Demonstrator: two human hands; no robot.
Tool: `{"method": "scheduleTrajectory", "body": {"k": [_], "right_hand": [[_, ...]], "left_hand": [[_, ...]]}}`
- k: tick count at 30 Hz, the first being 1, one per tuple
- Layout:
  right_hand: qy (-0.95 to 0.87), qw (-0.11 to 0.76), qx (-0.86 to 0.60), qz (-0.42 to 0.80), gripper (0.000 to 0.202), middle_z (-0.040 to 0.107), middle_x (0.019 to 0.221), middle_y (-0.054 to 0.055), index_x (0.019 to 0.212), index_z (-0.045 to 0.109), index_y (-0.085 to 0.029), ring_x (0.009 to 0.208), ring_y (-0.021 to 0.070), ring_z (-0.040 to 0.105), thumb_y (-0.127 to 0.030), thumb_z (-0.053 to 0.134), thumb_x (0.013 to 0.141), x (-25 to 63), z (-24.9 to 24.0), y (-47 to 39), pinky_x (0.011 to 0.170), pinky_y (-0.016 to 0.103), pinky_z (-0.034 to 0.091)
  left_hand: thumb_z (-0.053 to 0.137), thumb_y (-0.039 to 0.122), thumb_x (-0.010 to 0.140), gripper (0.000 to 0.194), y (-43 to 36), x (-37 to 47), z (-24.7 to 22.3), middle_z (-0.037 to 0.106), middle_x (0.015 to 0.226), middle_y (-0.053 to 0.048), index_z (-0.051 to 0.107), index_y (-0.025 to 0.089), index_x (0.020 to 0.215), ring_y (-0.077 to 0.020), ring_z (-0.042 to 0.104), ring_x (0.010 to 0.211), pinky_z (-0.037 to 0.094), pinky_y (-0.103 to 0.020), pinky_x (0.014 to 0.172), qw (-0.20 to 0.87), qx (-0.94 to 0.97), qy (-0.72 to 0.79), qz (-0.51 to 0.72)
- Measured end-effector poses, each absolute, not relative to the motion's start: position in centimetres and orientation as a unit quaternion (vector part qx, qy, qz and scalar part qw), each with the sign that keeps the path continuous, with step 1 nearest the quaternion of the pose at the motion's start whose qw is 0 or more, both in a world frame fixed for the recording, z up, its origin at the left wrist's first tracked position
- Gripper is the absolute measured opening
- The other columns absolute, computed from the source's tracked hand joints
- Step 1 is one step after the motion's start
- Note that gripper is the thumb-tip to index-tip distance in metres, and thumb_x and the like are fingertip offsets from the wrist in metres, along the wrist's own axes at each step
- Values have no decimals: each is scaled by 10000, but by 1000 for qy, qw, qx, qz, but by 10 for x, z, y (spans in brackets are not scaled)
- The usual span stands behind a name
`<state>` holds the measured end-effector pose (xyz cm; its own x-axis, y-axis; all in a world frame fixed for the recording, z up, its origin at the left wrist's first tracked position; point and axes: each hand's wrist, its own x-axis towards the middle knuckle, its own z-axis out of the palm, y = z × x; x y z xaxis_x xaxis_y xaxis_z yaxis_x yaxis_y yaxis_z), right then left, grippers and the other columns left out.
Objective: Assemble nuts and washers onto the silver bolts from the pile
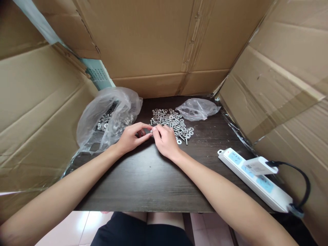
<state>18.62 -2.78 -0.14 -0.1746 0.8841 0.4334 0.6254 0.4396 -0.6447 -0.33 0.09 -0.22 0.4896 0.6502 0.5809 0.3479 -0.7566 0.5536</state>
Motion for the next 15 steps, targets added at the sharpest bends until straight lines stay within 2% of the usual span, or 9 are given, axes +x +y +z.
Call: {"method": "scheduleTrajectory", "body": {"k": [5,11,15], "right_hand": [[-748,406,-493,182,349,620,715,23,710,473,-244,772,224,587,-317,377,1038,188,2,-30,739,369,402],[-724,439,-486,217,100,680,886,40,898,560,-242,843,235,618,-236,460,902,186,4,-33,770,367,437],[-723,439,-486,222,46,640,847,30,861,513,-247,791,225,597,-259,478,889,186,3,-33,737,357,439]], "left_hand": [[698,283,955,154,0,-3,-2,746,903,-26,722,172,1058,-79,621,612,534,-190,600,175,839,288,428],[739,252,926,147,0,-2,-2,755,899,-22,719,158,1037,-67,615,589,520,-178,590,176,828,282,452],[733,281,929,158,0,-3,-2,754,885,-19,730,166,1038,-70,611,582,518,-188,596,185,832,286,439]]}}
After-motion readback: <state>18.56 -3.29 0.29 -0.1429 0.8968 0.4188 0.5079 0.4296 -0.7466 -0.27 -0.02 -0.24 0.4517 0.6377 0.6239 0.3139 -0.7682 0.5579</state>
